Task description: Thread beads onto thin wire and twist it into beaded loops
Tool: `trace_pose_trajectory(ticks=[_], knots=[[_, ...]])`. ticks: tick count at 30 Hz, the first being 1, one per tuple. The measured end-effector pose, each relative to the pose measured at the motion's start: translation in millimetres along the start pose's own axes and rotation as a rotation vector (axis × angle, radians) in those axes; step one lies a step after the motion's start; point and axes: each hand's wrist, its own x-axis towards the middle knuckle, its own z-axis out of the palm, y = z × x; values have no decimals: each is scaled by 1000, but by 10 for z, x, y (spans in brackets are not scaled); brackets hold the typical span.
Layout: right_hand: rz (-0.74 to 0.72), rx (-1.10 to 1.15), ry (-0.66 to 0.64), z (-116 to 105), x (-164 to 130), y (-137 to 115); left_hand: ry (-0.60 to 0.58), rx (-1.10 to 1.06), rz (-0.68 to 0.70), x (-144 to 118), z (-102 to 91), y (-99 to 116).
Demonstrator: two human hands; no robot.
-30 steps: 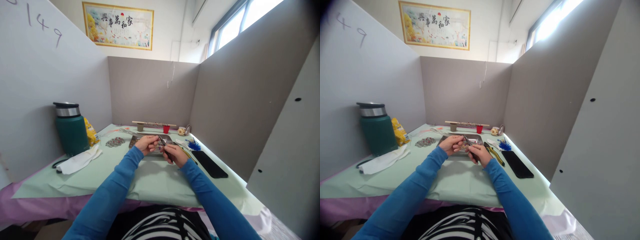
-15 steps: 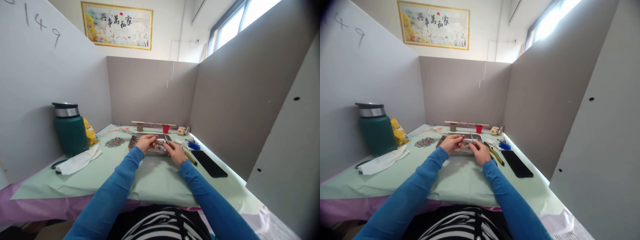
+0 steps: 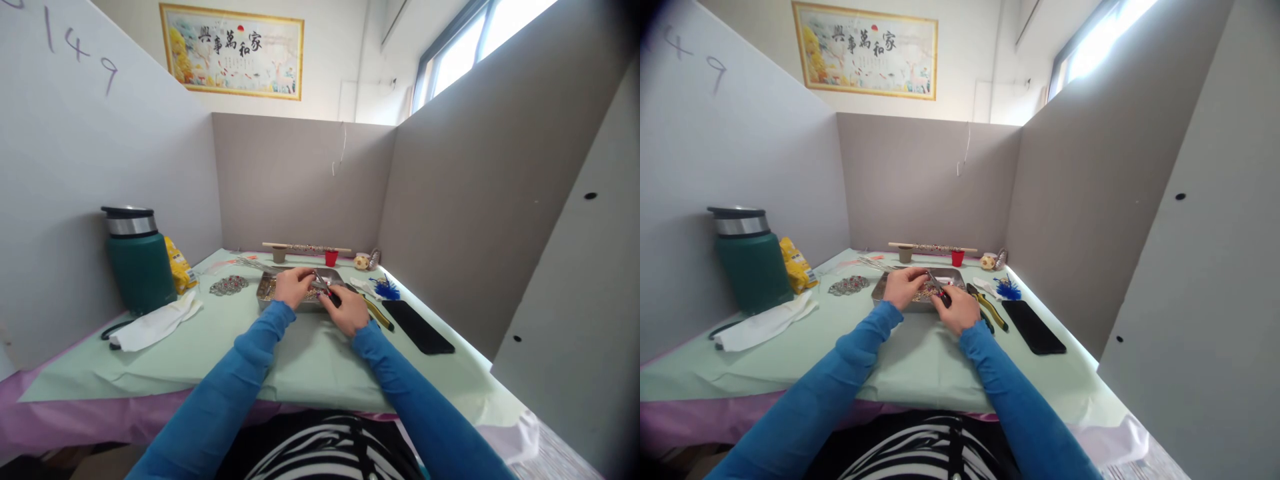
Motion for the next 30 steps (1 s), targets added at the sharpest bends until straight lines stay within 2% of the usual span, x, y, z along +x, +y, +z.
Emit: trace_pose_trajectory(ticks=[10, 16, 23, 30], knots=[[4, -8, -7, -16, -2, -2, 41, 283, 242, -54, -22, 31], [17, -54, -19, -7, 7, -1, 40, 381, 257, -54, -16, 24], [107, -171, -75, -25, 12, -107, 52, 595, 364, -51, -12, -11], [95, -148, -87, -39, 7, -115, 78, 513, 303, -54, -7, 13]])
